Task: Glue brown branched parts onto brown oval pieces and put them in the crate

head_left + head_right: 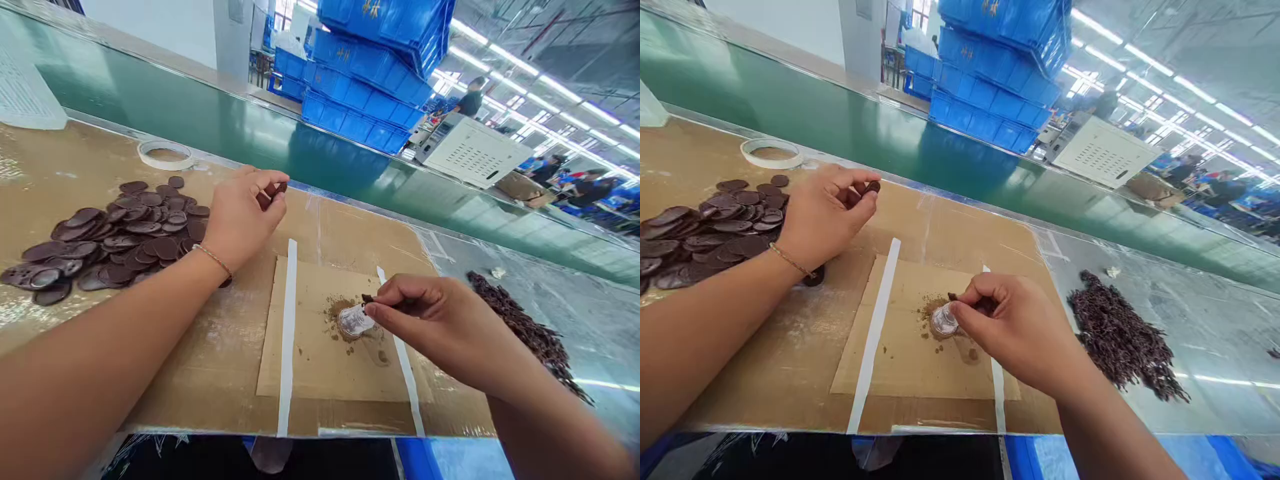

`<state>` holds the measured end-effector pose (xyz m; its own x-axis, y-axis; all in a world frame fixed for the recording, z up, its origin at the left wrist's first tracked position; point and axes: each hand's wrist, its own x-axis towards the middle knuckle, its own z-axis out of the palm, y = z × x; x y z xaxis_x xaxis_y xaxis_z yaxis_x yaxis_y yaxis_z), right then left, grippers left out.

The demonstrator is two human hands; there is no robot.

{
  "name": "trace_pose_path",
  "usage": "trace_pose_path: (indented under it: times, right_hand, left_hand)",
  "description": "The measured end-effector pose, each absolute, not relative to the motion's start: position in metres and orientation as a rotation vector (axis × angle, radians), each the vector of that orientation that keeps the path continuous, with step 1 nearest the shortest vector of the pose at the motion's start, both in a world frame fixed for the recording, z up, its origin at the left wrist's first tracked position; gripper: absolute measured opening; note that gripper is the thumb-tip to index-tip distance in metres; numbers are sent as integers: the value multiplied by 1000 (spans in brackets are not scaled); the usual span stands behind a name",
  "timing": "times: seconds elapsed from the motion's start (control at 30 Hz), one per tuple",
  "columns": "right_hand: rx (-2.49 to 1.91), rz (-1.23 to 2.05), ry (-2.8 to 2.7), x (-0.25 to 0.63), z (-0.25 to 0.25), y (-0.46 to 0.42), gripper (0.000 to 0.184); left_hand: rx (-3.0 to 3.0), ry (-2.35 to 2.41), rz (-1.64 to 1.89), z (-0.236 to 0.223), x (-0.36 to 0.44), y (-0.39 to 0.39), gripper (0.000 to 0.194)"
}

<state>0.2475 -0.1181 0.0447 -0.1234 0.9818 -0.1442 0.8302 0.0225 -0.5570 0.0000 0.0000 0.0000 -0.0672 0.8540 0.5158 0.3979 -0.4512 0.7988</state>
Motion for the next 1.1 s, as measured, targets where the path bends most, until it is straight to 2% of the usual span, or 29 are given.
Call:
trace_pose_path:
  times: [0.17, 0.37, 0.53, 0.77, 0.93, 1.1]
  right_hand:
    - [-1869, 689, -1981, 247, 42, -119, 30]
    - [-1818, 817, -1853, 253, 41, -115, 32]
    - [-1536, 878, -1521, 263, 47, -96, 29]
    - [-1243, 985, -1396, 251, 69, -71, 28]
    - [-1086, 1017, -1339, 240, 67, -65, 29]
    - [-1009, 982, -1363, 231, 44, -72, 15]
  left_hand:
    - [1553, 1308, 1431, 0, 4, -1, 24]
    - [1282, 1141, 1427, 2, 6, -1, 20]
    - [1152, 1002, 1310, 6, 12, -11, 19]
    - [893, 680, 1099, 7, 23, -30, 48]
    - [902, 460, 997, 3, 26, -37, 44]
    - [927, 402, 942, 3, 29, -43, 41]
